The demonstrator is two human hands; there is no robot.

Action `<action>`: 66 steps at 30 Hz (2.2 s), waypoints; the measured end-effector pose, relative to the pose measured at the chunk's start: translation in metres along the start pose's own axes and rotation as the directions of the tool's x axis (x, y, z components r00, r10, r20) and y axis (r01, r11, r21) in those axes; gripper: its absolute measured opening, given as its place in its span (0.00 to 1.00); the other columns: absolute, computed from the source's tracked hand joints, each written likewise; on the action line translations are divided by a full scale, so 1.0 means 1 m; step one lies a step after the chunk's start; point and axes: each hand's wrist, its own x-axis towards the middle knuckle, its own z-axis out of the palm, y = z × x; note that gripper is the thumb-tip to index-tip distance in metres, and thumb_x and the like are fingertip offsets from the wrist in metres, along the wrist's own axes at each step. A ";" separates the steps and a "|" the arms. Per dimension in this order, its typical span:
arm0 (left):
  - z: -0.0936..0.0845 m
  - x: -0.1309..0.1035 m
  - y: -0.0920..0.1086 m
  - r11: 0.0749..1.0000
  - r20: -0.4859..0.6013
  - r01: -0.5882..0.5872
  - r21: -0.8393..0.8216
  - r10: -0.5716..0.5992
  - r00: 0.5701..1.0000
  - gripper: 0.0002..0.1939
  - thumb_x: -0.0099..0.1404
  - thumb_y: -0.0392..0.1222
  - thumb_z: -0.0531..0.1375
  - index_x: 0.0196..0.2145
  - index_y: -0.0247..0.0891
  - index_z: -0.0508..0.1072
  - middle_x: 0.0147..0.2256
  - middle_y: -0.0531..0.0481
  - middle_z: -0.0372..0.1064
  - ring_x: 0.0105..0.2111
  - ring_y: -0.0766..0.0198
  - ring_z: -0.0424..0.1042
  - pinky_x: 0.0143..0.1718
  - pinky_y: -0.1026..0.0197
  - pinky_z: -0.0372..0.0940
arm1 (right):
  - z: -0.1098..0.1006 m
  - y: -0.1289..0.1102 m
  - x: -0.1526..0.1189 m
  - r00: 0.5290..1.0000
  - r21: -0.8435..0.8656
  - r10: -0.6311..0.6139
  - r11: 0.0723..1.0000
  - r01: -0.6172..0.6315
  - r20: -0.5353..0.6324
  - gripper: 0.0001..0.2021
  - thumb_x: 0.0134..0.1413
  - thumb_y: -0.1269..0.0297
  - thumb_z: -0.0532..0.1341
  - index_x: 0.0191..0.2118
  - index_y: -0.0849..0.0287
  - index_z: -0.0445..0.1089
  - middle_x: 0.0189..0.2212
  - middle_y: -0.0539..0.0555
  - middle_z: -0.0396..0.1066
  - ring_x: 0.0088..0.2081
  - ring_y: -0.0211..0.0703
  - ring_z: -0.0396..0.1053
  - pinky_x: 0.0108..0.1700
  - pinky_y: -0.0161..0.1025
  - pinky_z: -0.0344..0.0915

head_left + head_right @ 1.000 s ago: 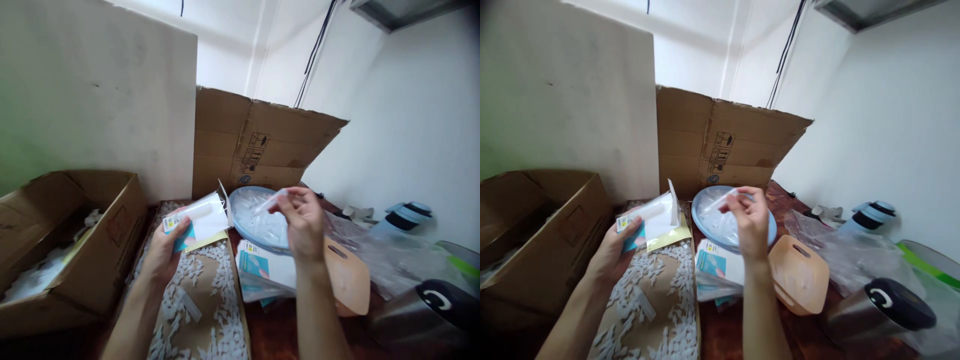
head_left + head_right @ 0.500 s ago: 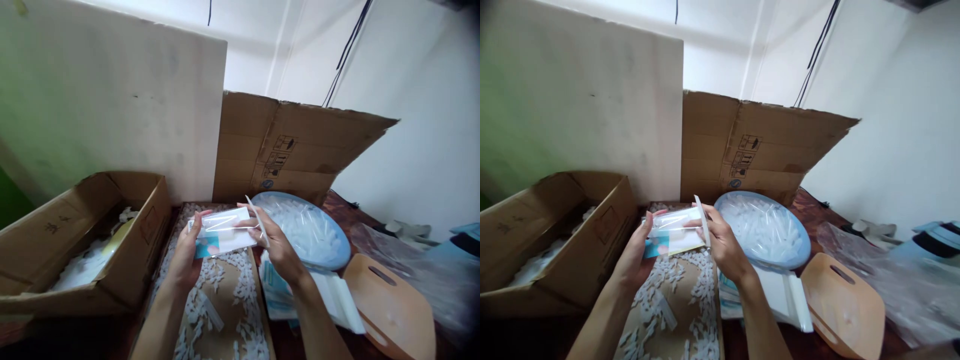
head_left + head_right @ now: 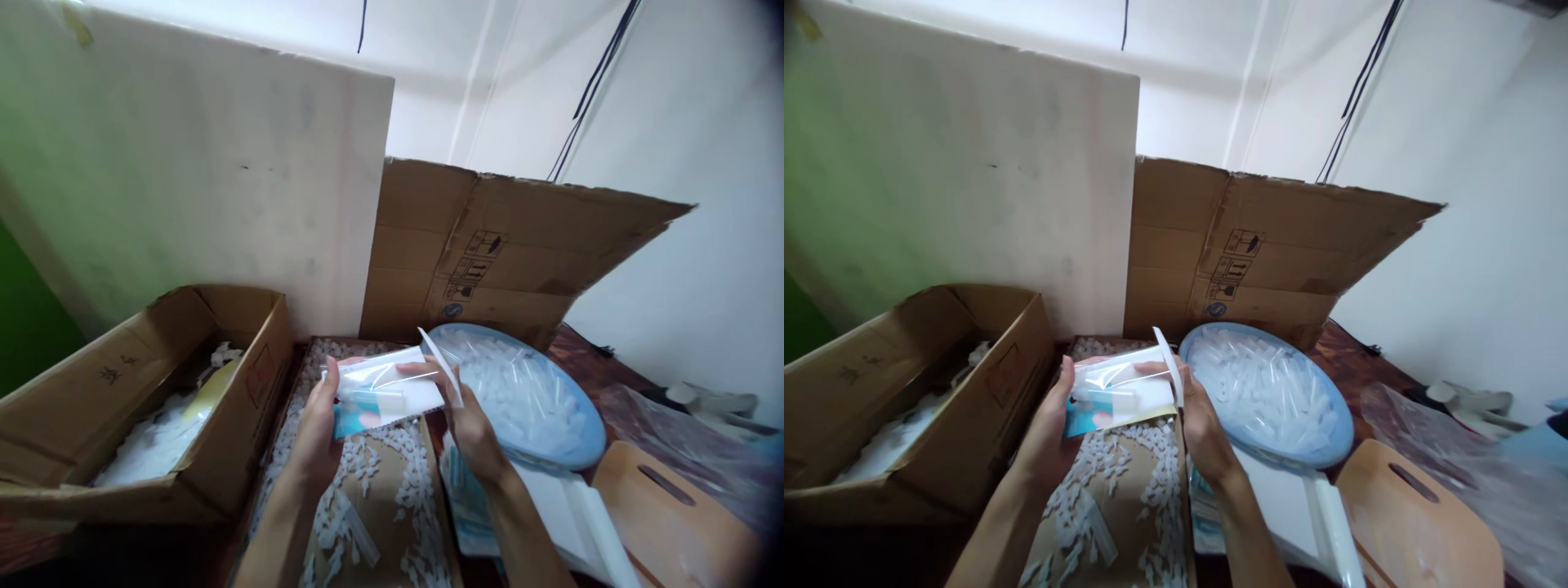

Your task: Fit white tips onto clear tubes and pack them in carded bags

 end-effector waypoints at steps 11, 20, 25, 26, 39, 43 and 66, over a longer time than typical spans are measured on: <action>0.009 0.001 -0.001 0.968 -0.065 -0.239 -0.078 0.235 0.970 0.29 0.68 0.59 0.63 0.57 0.34 0.75 0.49 0.39 0.82 0.49 0.51 0.81 0.54 0.53 0.73 | 0.010 0.005 0.012 0.961 0.420 0.135 0.907 -0.022 -0.242 0.14 0.57 0.55 0.70 0.46 0.53 0.74 0.41 0.51 0.78 0.39 0.41 0.76 0.42 0.35 0.72; 0.022 -0.007 -0.021 0.988 0.191 -0.157 0.005 0.153 0.970 0.23 0.70 0.52 0.63 0.57 0.37 0.76 0.51 0.42 0.80 0.51 0.54 0.79 0.52 0.57 0.72 | 0.011 0.004 0.008 0.946 0.338 0.179 0.938 -0.081 -0.270 0.17 0.47 0.52 0.75 0.33 0.59 0.75 0.24 0.52 0.77 0.22 0.45 0.74 0.26 0.39 0.69; 0.023 -0.011 -0.022 0.935 0.073 -0.314 0.162 0.306 0.949 0.22 0.70 0.54 0.62 0.57 0.42 0.77 0.53 0.44 0.79 0.54 0.54 0.77 0.54 0.58 0.70 | 0.004 0.010 0.012 0.926 0.294 0.171 0.953 -0.069 -0.336 0.19 0.48 0.54 0.76 0.40 0.59 0.75 0.29 0.50 0.77 0.29 0.40 0.75 0.32 0.35 0.70; 0.022 -0.012 -0.021 0.887 0.047 -0.388 0.248 0.389 0.920 0.21 0.70 0.53 0.62 0.57 0.44 0.77 0.54 0.45 0.78 0.56 0.54 0.75 0.57 0.58 0.68 | 0.004 0.008 0.012 0.918 0.282 0.165 0.958 -0.062 -0.360 0.20 0.48 0.54 0.76 0.43 0.58 0.74 0.32 0.50 0.78 0.32 0.39 0.75 0.33 0.34 0.70; 0.017 -0.025 0.004 0.016 0.839 -0.853 0.522 0.170 0.517 0.28 0.65 0.51 0.67 0.62 0.50 0.72 0.57 0.42 0.76 0.57 0.45 0.73 0.57 0.44 0.65 | -0.022 0.014 0.015 0.895 0.134 0.109 0.989 -0.055 -0.432 0.12 0.52 0.55 0.70 0.39 0.56 0.75 0.31 0.50 0.75 0.34 0.44 0.72 0.36 0.38 0.66; 0.014 -0.018 0.000 -0.066 0.719 -0.769 0.636 0.411 0.560 0.14 0.72 0.41 0.60 0.52 0.47 0.80 0.48 0.43 0.81 0.47 0.50 0.77 0.50 0.49 0.66 | -0.017 0.009 0.012 0.961 0.022 0.091 0.996 -0.089 -0.260 0.11 0.55 0.57 0.69 0.42 0.56 0.78 0.32 0.51 0.77 0.34 0.44 0.71 0.35 0.38 0.65; -0.010 -0.008 0.006 -0.212 0.734 -0.739 0.640 0.452 0.506 0.09 0.68 0.38 0.63 0.45 0.44 0.82 0.41 0.45 0.83 0.39 0.55 0.81 0.44 0.56 0.74 | 0.024 -0.009 -0.003 0.971 -0.521 0.029 0.848 0.102 0.237 0.10 0.65 0.72 0.54 0.37 0.55 0.71 0.33 0.52 0.76 0.35 0.45 0.72 0.37 0.41 0.60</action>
